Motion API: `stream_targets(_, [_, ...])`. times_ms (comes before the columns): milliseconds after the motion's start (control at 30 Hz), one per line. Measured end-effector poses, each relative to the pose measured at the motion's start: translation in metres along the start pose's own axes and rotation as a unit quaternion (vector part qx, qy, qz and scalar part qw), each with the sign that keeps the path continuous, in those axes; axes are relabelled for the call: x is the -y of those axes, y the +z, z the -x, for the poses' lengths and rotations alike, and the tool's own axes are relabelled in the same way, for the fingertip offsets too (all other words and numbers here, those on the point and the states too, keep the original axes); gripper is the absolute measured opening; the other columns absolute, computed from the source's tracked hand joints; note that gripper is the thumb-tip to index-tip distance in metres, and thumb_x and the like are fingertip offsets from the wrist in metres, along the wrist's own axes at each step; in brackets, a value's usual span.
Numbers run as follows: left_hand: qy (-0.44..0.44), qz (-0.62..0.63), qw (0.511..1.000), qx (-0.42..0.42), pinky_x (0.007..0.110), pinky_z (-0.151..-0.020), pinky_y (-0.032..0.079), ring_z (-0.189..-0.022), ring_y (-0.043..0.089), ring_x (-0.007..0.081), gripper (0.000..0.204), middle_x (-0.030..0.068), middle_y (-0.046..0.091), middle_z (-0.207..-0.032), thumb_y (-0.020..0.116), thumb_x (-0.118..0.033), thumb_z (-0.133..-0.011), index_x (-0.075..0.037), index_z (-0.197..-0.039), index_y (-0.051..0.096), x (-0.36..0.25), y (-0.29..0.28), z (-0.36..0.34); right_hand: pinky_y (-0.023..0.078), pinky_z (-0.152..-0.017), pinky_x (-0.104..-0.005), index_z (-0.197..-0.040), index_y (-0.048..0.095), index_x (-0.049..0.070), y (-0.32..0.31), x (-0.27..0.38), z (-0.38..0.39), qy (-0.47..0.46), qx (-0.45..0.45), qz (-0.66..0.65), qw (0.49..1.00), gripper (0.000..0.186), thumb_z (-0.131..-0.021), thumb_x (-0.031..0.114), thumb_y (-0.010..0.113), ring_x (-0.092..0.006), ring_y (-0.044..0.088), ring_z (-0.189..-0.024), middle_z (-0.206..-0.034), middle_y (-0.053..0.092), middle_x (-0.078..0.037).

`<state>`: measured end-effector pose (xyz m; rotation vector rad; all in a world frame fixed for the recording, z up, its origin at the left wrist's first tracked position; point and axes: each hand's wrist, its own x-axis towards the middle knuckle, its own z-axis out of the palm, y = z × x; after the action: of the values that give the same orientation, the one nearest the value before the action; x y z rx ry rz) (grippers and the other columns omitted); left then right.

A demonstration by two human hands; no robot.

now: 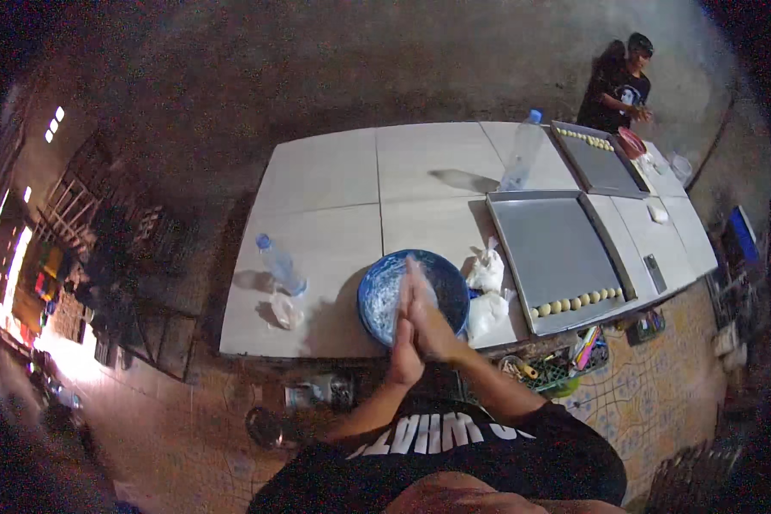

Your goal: The person rolls pieces of dough into balls between their hands, places them onto a metal baking tray, and presses indentations into dough balls by hand.

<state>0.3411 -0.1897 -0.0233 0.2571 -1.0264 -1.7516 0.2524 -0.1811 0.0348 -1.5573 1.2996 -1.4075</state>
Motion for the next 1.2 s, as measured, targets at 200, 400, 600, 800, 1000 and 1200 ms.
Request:
stream_targets(200, [0.031, -0.078, 0.996, -0.026, 0.04, -0.129, 0.007, -0.161, 0.012, 0.026, 0.081, 0.0131, 0.014, -0.174, 0.037, -0.051, -0.106, -0.002, -0.166, 0.015, -0.009, -0.02, -0.017, 0.0, -0.128, -0.0458, -0.167, -0.003, 0.003, 0.028, 0.021, 0.009, 0.009, 0.023, -0.01, 1.0, 0.089, -0.107, 0.065, 0.02, -0.0319, -0.005, -0.161, -0.175, -0.005, -0.018])
stream_targets(400, [0.031, -0.032, 0.994, 0.098, 0.041, -0.129, 0.001, -0.162, 0.006, 0.0272, 0.08, 0.0121, 0.008, -0.176, 0.035, -0.053, -0.108, -0.002, -0.166, 0.015, -0.032, 0.006, -0.023, 0.003, -0.128, -0.0422, -0.165, -0.004, -0.002, 0.004, 0.016, -0.013, 0.012, -0.032, -0.008, 0.999, 0.097, -0.105, 0.069, 0.027, -0.0317, -0.004, -0.161, -0.174, -0.005, -0.021])
stream_targets(600, [0.021, -0.032, 0.998, 0.044, 0.04, -0.129, 0.003, -0.162, 0.007, 0.0272, 0.089, 0.0148, 0.009, -0.175, 0.042, -0.059, -0.104, -0.002, -0.166, 0.015, -0.046, -0.036, -0.058, -0.003, -0.128, -0.0429, -0.166, -0.005, 0.001, 0.059, -0.004, -0.012, -0.054, 0.044, 0.049, 0.996, 0.092, -0.107, 0.065, 0.027, -0.0337, -0.012, -0.16, -0.173, -0.011, -0.023])
stream_targets(800, [0.024, -0.048, 0.994, 0.093, 0.042, -0.129, 0.004, -0.161, 0.011, 0.0302, 0.092, 0.0179, 0.013, -0.174, 0.04, -0.06, -0.102, 0.003, -0.164, 0.018, -0.077, -0.007, -0.044, 0.0, -0.128, -0.0435, -0.165, -0.006, 0.0, 0.033, -0.007, -0.05, 0.003, -0.13, 0.017, 0.991, 0.087, -0.11, 0.058, 0.027, -0.0346, -0.009, -0.16, -0.173, -0.005, -0.024])
stream_targets(1000, [0.032, -0.079, 0.992, 0.093, 0.042, -0.129, 0.002, -0.161, 0.006, 0.0262, 0.09, 0.0144, 0.011, -0.175, 0.033, -0.062, -0.105, 0.0, -0.166, 0.012, -0.072, -0.054, -0.064, 0.001, -0.128, -0.043, -0.165, -0.006, 0.001, 0.102, 0.038, -0.017, -0.02, -0.068, 0.029, 0.997, 0.092, -0.108, 0.062, 0.032, -0.0349, -0.006, -0.16, -0.173, -0.008, -0.022])
stream_targets(1200, [0.006, -0.118, 0.981, 0.152, 0.04, -0.129, 0.002, -0.161, 0.007, 0.028, 0.09, 0.014, 0.01, -0.175, 0.033, -0.065, -0.105, -0.003, -0.167, 0.011, -0.055, -0.042, -0.019, 0.003, -0.129, -0.0436, -0.165, -0.002, -0.001, 0.044, 0.003, -0.036, 0.012, -0.116, 0.076, 0.99, 0.08, -0.112, 0.052, 0.025, -0.0348, -0.002, -0.161, -0.173, -0.001, -0.024])
